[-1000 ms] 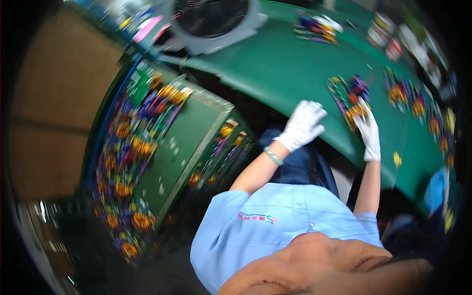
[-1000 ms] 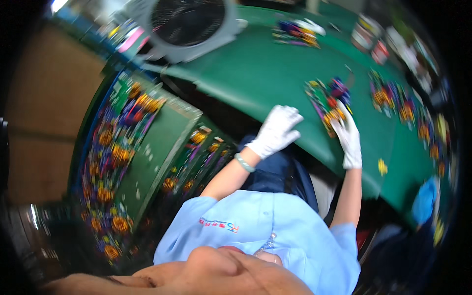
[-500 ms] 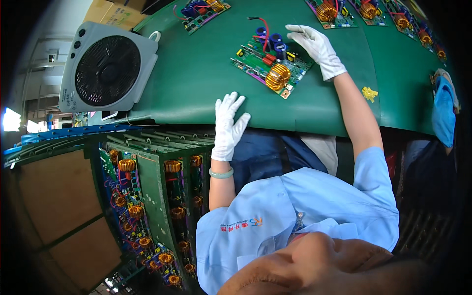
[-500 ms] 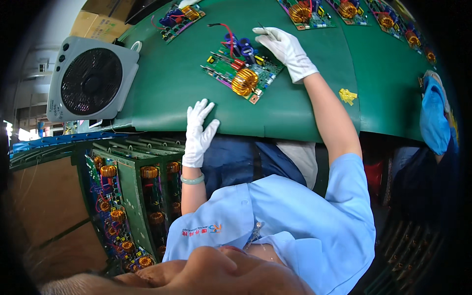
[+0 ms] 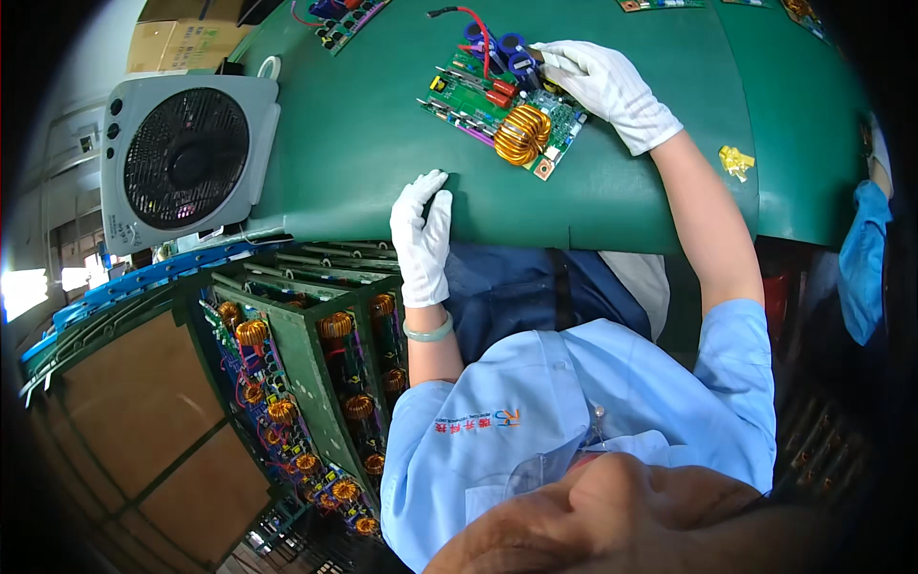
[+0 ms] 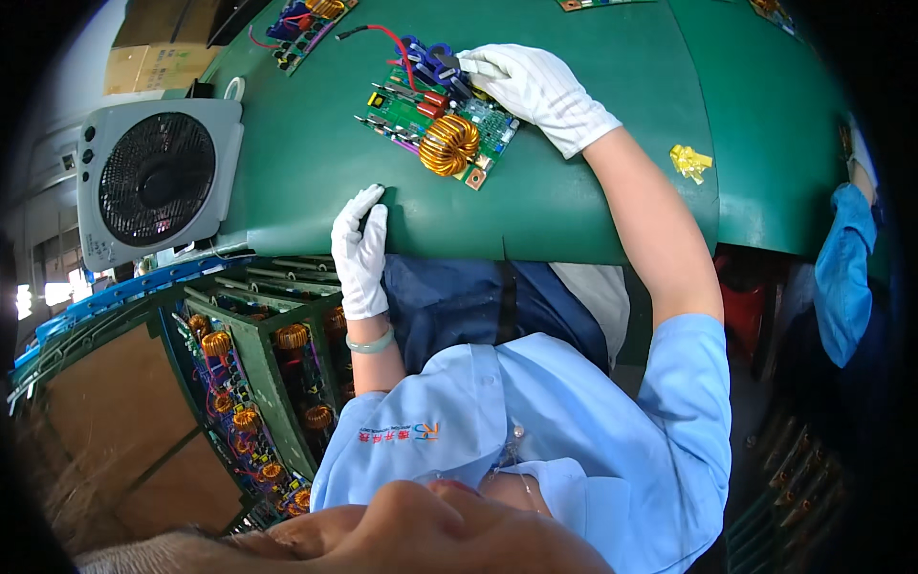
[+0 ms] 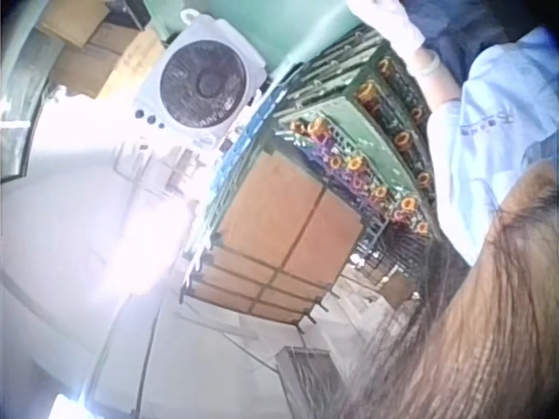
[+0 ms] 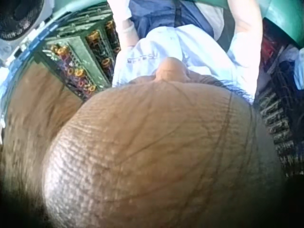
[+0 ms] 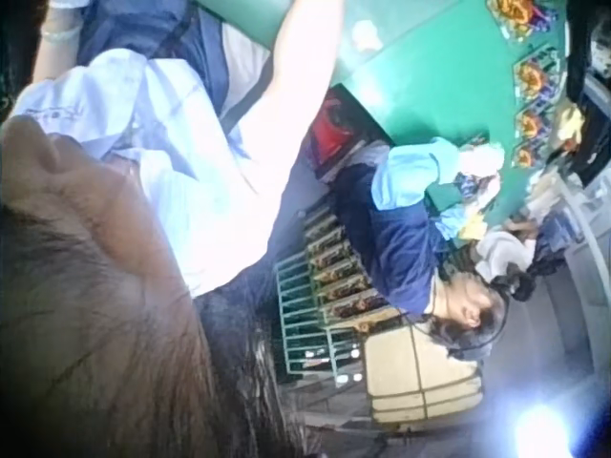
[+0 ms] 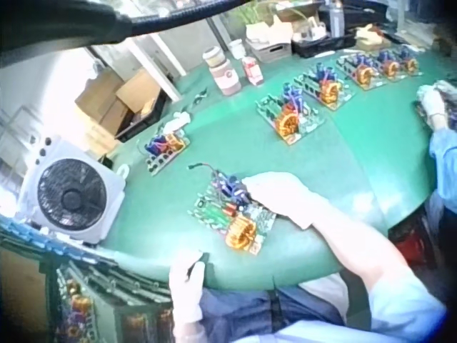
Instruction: The person cleans the surface of green circuit boards using a small metal scraper and a yellow cloth. They repeatedly scrape the board to remove residue and then wipe the surface clean. The person handles multiple boards, flipping them over to clean different sides and placing them into a green storage bin.
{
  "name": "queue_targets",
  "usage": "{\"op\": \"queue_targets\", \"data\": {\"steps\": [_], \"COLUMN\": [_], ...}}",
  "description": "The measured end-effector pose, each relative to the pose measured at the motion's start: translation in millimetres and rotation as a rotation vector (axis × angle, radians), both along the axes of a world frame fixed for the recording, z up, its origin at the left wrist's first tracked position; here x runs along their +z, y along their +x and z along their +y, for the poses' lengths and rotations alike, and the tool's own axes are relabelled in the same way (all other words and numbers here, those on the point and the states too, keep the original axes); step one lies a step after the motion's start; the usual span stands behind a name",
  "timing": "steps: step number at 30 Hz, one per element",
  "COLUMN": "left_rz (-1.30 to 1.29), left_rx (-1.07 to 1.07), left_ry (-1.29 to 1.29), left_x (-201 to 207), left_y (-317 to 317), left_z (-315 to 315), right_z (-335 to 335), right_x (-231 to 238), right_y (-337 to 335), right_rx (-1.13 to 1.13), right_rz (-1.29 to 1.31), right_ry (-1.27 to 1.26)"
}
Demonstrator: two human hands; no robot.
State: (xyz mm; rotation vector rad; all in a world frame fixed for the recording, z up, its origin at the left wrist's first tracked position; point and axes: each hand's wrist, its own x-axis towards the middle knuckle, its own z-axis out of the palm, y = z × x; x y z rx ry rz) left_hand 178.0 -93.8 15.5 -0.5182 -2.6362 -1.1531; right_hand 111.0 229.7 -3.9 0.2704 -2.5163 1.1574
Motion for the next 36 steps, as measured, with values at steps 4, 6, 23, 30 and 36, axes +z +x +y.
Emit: {"op": "queue_targets", "data": {"steps": [4,6,23,30,36], "left_rz": [-0.102,-0.215,0.188,-0.097,-0.201], "left_rx": [0.020,0.083,-0.442,-0.524,-0.097], "left_ry": [0.111,0.329,-0.130,-0.024,0.656], "left_x": [-1,-1,39,55,24], "left_y": [-4,-1,-42,-49,-51], "left_z": [-3,2,94,8,-16], "right_z": [4,7,19,13,4], "right_x": [4,3,12,32,30], "right_y": [4,2,-1,7,10], "right_rx": [-0.014,-0.027,-0.060,-0.068,0.174], "right_rz": [-0.026,-0.052,-0.251,-0.345,-0.438], "right_ry": [-0.015,0.003,-0.412,-0.403,-0.410]}}
